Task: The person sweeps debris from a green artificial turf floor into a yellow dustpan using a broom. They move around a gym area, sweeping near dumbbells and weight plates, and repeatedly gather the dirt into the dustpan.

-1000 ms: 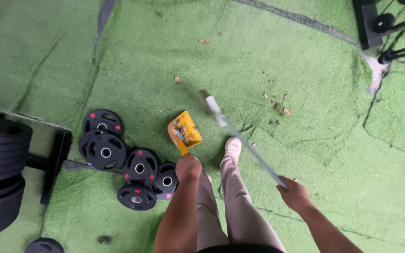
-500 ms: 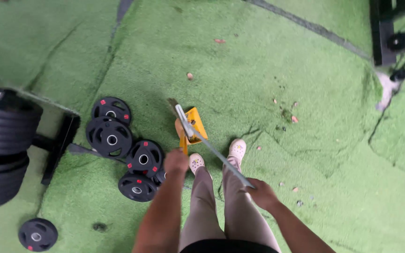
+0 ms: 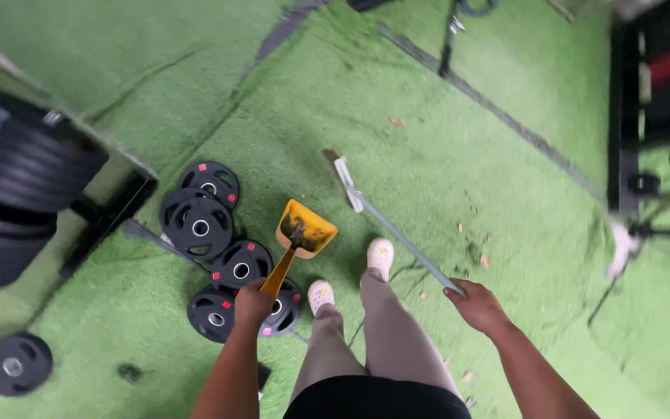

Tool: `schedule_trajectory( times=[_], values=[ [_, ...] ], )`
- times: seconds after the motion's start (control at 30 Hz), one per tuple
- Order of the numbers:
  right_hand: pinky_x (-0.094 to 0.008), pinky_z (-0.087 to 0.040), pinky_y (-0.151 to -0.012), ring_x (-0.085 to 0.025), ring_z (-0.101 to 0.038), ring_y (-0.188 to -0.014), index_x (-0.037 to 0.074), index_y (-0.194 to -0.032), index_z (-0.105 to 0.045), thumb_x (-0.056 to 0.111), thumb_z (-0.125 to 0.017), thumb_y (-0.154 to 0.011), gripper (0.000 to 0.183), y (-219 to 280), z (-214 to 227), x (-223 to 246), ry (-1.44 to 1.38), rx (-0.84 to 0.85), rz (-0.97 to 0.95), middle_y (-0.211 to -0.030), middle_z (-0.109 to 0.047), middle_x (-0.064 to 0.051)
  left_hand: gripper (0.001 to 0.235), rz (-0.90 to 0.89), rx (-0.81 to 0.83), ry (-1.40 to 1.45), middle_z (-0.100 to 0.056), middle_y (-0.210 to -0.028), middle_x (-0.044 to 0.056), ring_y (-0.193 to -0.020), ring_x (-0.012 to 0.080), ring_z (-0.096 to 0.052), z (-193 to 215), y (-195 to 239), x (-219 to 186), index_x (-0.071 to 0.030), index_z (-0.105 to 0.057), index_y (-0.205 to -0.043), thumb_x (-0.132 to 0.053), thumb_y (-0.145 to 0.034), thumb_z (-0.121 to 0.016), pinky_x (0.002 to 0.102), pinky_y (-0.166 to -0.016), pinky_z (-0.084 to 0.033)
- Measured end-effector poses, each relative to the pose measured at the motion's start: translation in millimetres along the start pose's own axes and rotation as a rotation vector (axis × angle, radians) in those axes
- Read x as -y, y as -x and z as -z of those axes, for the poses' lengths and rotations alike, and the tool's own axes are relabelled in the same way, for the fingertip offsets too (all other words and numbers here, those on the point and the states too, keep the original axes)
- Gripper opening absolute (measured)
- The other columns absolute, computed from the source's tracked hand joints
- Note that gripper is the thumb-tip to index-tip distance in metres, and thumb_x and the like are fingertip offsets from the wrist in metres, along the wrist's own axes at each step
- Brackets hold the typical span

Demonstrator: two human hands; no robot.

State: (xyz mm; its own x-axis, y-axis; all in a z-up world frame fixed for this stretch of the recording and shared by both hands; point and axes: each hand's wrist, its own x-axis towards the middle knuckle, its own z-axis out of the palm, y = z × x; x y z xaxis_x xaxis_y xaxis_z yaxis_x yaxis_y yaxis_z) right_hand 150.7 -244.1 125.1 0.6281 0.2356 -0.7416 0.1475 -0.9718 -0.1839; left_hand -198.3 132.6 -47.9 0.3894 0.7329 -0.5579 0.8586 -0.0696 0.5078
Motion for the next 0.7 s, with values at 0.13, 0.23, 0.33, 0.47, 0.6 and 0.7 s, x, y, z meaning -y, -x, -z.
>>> schedule_trajectory(
  times=[0.13,0.23,0.33,0.47,0.6,0.7],
  values=[
    [-0.04,-0.054,-0.1,-0.03,-0.073,-0.113,0.023,-0.138,-0.067,0.045,-0.059,-0.094,0.05,-52.4,33.0,56.7,0.064,0.026,0.117,-0.12,-0.078,-0.013,0.04,0.186,-0.053,0.054,-0.073,-0.105,0.023,-0.098,0.0395,-0.072,0.5,-5.2,-55.8,-0.02,-0.077,-0.12,-0.021,-0.082,-0.064,0.05,-0.088,-0.057],
    [-0.041,-0.054,-0.099,-0.033,-0.069,-0.116,0.027,-0.14,-0.064,0.046,-0.066,-0.09,0.053,-100.9,54.6,100.0,0.201,-0.019,0.147,-0.127,-0.071,-0.014,0.036,0.313,0.021,0.078,-0.077,-0.103,0.024,-0.101,0.0386,-0.075,-16.2,-10.2,-92.1,-0.015,-0.077,-0.116,-0.019,-0.084,-0.06,0.049,-0.092,-0.058],
    [-0.043,-0.053,-0.099,-0.033,-0.067,-0.117,0.026,-0.137,-0.065,0.045,-0.066,-0.091,0.049,-154.3,68.4,142.8,0.294,-0.019,0.327,-0.129,-0.071,-0.011,0.034,0.316,-0.069,0.118,-0.072,-0.107,0.025,-0.104,0.042,-0.07,-18.5,-17.1,-137.5,-0.012,-0.076,-0.112,-0.018,-0.081,-0.063,0.051,-0.093,-0.054],
    [-0.044,-0.054,-0.098,-0.034,-0.069,-0.113,0.029,-0.14,-0.065,0.043,-0.066,-0.093,0.049,-193.3,71.5,212.3,0.351,-0.007,0.256,-0.126,-0.072,-0.012,0.031,0.439,-0.073,0.131,-0.073,-0.105,0.024,-0.103,0.0428,-0.07,0.2,-29.2,-189.2,-0.011,-0.077,-0.109,-0.019,-0.084,-0.061,0.053,-0.094,-0.054],
    [-0.045,-0.054,-0.096,-0.035,-0.07,-0.109,0.025,-0.142,-0.062,0.037,-0.064,-0.095,0.048,-225.8,33.8,220.8,0.486,0.034,0.363,-0.123,-0.072,-0.016,0.029,0.407,-0.075,0.118,-0.072,-0.101,0.028,-0.1,0.0454,-0.07,-30.9,-56.0,-182.1,-0.004,-0.075,-0.105,-0.014,-0.082,-0.059,0.054,-0.092,-0.055],
    [-0.044,-0.054,-0.096,-0.034,-0.069,-0.11,0.022,-0.139,-0.063,0.035,-0.067,-0.093,0.048,-239.1,29.1,216.8,0.495,0.213,0.459,-0.121,-0.073,-0.016,0.027,0.437,-0.099,0.129,-0.072,-0.1,0.029,-0.098,0.0456,-0.07,-15.3,-57.1,-216.4,-0.004,-0.075,-0.102,-0.014,-0.084,-0.057,0.054,-0.09,-0.056]
  ],
)
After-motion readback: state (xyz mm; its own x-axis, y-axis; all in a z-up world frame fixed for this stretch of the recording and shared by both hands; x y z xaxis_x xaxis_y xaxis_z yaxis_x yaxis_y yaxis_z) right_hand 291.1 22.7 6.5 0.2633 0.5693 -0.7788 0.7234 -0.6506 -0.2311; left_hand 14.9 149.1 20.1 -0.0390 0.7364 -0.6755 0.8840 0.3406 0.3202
